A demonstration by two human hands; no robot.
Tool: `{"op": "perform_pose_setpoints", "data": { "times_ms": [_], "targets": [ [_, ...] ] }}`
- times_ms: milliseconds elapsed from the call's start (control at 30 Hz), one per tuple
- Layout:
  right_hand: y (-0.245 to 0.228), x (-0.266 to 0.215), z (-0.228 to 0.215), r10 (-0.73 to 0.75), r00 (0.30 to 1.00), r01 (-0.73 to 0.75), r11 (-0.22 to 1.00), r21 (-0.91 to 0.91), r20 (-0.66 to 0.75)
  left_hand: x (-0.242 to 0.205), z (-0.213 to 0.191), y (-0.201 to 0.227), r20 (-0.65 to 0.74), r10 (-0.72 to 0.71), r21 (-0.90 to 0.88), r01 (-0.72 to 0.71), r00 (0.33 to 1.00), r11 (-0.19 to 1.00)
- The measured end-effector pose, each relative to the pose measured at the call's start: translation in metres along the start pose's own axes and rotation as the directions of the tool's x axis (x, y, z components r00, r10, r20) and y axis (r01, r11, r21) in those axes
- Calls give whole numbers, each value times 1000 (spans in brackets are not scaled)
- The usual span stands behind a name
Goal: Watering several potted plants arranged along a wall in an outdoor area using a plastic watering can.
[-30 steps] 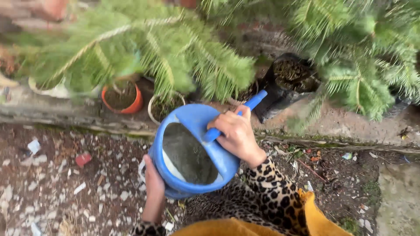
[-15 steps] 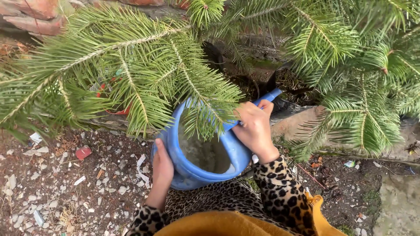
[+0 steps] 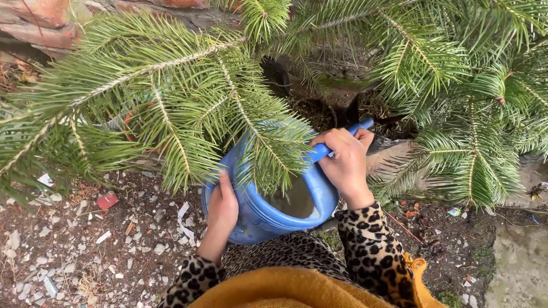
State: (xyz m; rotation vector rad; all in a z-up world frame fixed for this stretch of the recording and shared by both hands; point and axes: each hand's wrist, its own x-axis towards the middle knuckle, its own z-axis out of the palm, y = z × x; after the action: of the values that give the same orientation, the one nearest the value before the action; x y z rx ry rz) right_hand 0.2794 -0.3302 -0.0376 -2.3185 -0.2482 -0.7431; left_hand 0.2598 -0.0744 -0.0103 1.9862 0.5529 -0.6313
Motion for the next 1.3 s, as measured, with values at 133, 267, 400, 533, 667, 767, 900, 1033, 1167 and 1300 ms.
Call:
{"op": "perform_pose_setpoints", "data": {
  "times_ms": [133,267,400,533,667,767,900,1033,1167,1300],
  "targets": [
    [3,-2,0,16,1000,-16,1000,8,16,5,2,-3,5,7,-4,-7,1000,1000],
    [11,-8,6,28,1000,-27,999,-32,5,-1,-1,1,7,29,2,-29,1000,1000],
    [-1,-2,-2,19,1000,-19,1000,12,3,1,-1,-2,11,59,-15,-58,998,998],
    [-5,-2,-3,20,1000,-20,999,26,6,-6,-3,4,15,51,-6,-51,999,999],
    [-9,-1,-5,26,1000,-26,1000,13,5,-3,-3,0,9,59,-6,-59,998,998],
    [-4,-4,-1,28,1000,-28,1000,4,5,-5,-3,2,12,57,-5,-57,998,998],
    [-4,-4,-1,27,1000,-27,1000,-16,3,-3,-2,-2,5,46,0,-46,999,999],
    [-10,-2,-6,42,999,-42,999,30,13,5,-2,-12,7,40,11,-40,999,999],
    [-3,-6,-2,39,999,-39,999,-4,5,12,1,-20,8,68,-16,-68,998,998],
    [-11,-1,-6,36,999,-36,999,10,11,9,1,-16,12,73,-6,-73,997,997]
  ]
}}
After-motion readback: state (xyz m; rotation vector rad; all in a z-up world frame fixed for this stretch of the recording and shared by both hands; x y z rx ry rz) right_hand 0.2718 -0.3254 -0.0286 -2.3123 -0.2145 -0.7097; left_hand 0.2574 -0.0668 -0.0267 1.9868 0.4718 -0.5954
